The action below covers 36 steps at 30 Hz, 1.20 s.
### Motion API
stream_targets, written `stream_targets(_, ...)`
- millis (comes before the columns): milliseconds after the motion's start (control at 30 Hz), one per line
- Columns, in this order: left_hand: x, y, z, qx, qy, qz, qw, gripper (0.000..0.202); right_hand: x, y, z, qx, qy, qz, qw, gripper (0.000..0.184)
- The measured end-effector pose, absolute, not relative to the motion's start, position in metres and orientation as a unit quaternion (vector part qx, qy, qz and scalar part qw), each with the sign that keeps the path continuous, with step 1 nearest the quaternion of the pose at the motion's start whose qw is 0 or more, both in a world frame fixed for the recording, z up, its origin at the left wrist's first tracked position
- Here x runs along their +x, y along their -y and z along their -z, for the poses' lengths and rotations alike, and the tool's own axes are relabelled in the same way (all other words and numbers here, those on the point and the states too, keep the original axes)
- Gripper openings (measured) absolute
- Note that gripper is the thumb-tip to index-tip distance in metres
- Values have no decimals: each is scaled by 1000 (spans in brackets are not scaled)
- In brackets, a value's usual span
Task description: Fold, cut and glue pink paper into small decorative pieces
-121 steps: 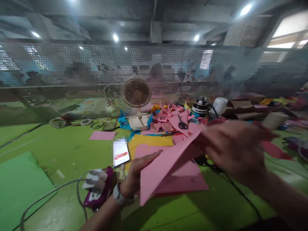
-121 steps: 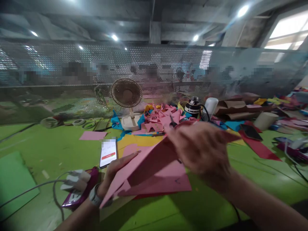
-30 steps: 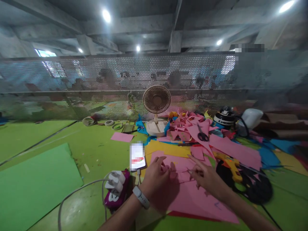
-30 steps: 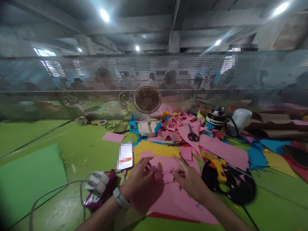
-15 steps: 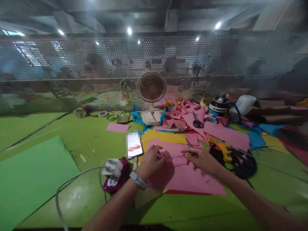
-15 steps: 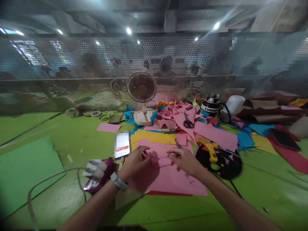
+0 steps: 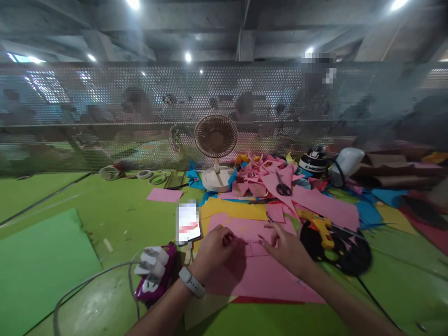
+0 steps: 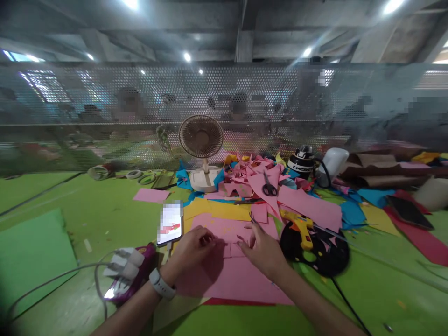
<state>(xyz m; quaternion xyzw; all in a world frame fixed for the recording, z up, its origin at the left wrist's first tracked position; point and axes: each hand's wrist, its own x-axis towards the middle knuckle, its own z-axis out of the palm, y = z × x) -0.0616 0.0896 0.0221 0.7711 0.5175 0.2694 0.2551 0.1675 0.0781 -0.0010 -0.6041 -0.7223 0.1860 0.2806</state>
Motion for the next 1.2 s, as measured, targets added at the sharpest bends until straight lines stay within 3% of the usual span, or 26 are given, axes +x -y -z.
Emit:
stream_targets(100,-61,-89,-24,770,-519,-287,235,21,167,-80,6,-594,743,-169,259,45)
stream_targets(233,-60,-88,-28,757,-507,-316,266,18,167,-84,12,-592,744,-171,258,37)
stream_targets(533,-58,-91,-25,588,-438,-397,552,26,174,-87,9,-604,700,-179,336,40)
stream_targets(900,-57,-92,-28,552,-387,-423,606,28,172,-83,6,-519,671,-340,405,35)
stream_targets(1200,-57,-90,-29,445,-395,-400,698,59,166,-85,13,-478,549,-485,484,44)
